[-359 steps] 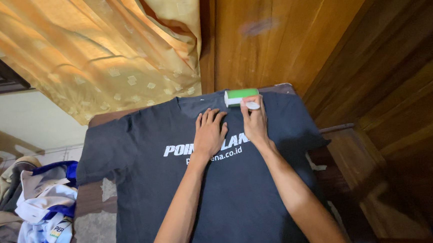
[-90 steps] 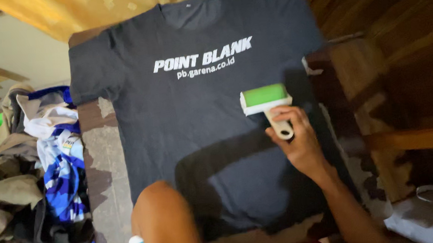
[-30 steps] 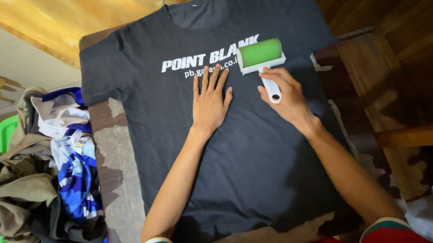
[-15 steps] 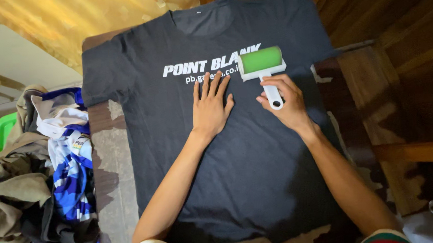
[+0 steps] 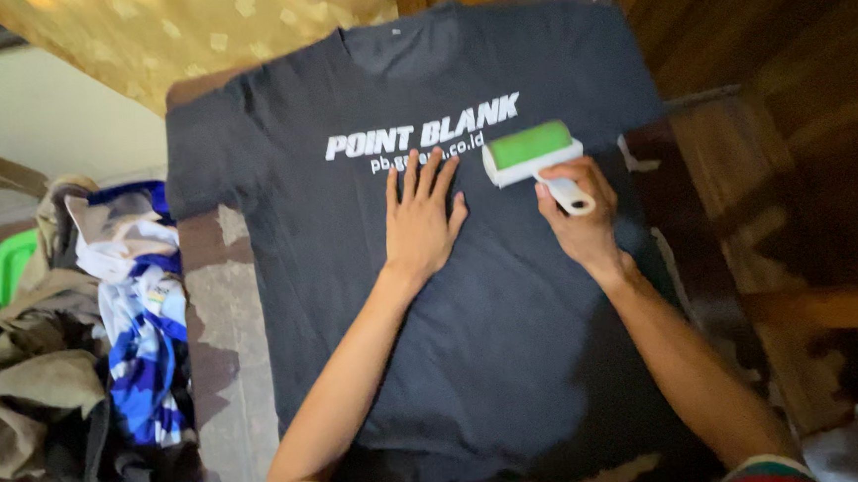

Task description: The person uses a lint roller to remove lint and debris from a black t-shirt laid flat on a table. They repeatedly roll the adhesive roller over the front, sleeves, and collar of the shirt while holding the fabric in place with their other hand.

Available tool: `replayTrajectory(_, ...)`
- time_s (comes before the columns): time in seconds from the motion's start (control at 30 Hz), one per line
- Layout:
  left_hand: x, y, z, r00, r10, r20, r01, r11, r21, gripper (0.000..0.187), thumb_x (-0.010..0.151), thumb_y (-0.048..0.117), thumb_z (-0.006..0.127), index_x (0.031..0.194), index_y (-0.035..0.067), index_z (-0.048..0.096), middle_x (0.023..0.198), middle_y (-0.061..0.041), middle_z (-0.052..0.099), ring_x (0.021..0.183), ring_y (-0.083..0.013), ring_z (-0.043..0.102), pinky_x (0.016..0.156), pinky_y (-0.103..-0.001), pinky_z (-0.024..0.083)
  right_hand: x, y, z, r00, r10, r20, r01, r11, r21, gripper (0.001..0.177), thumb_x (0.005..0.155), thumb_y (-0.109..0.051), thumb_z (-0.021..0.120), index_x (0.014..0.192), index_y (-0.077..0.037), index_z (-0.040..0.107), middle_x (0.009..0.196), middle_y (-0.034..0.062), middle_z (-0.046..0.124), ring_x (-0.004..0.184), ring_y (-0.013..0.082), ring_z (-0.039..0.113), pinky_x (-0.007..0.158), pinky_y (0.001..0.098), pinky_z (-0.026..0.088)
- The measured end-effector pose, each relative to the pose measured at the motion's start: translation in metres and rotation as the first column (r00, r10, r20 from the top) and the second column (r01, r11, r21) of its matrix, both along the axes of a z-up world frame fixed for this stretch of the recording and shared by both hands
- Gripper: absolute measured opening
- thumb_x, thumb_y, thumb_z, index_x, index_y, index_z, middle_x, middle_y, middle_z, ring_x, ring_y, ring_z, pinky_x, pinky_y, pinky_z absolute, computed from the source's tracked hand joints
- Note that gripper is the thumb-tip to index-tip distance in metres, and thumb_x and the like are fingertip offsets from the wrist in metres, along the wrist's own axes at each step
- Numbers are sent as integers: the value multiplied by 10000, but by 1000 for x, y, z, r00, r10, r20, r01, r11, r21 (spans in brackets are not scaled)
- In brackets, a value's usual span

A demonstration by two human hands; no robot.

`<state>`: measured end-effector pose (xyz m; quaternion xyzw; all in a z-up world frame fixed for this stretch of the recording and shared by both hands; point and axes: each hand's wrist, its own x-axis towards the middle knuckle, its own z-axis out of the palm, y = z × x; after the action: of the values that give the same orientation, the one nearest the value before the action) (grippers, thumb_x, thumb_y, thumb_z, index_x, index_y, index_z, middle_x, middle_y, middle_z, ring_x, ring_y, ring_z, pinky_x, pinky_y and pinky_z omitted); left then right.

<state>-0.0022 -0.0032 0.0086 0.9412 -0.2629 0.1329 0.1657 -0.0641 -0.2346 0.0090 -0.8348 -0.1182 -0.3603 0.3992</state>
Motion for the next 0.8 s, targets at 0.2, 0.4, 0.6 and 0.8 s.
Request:
replayTrajectory(0.2,1,-1,3,1000,4,5,-4,1000,-1,534,1026,359,518,1512,139,498,1586,-95,453,1520,-340,315,1242,-540,207,-2,-4,-12,994,26,102,-29,999,29,257,951,-32,758,1136,-43,580,1068,116,636,984,287,664,882,394,540)
replayTrajectory(0.4,-2,0,-1,1000,-2,-9,2,1000,-1,534,1031,359,507,1520,144,492,1595,-85,448,1527,-332,306,1248,-542,197,-1,-4,-24,984,39,172,-36,999,-20,245,974,-12,738,1133,-52,555,1060,108,644,993,301,650,911,419,545)
replayTrajectory(0.6,-2,0,0,1000,1,0,-1,1000,12,530,1035,350,507,1522,141,489,1596,-99,442,1526,-330,301,1248,-546,190,-10,4,-24,994,18,105,-23,999,48,241,977,-8,733,1126,-51,547,1071,126,626,988,291,654,898,400,547)
replayTrajectory(0.8,-1,-2,12,999,0,-34,0,1000,-9,535,1019,331,523,1515,134,494,1590,-101,438,1523,-333,290,1241,-548,188,-14,0,-16,1000,20,-7,-19,998,55,241,951,-37,721,1125,-46,555,1088,140,625,997,299,647,891,394,537)
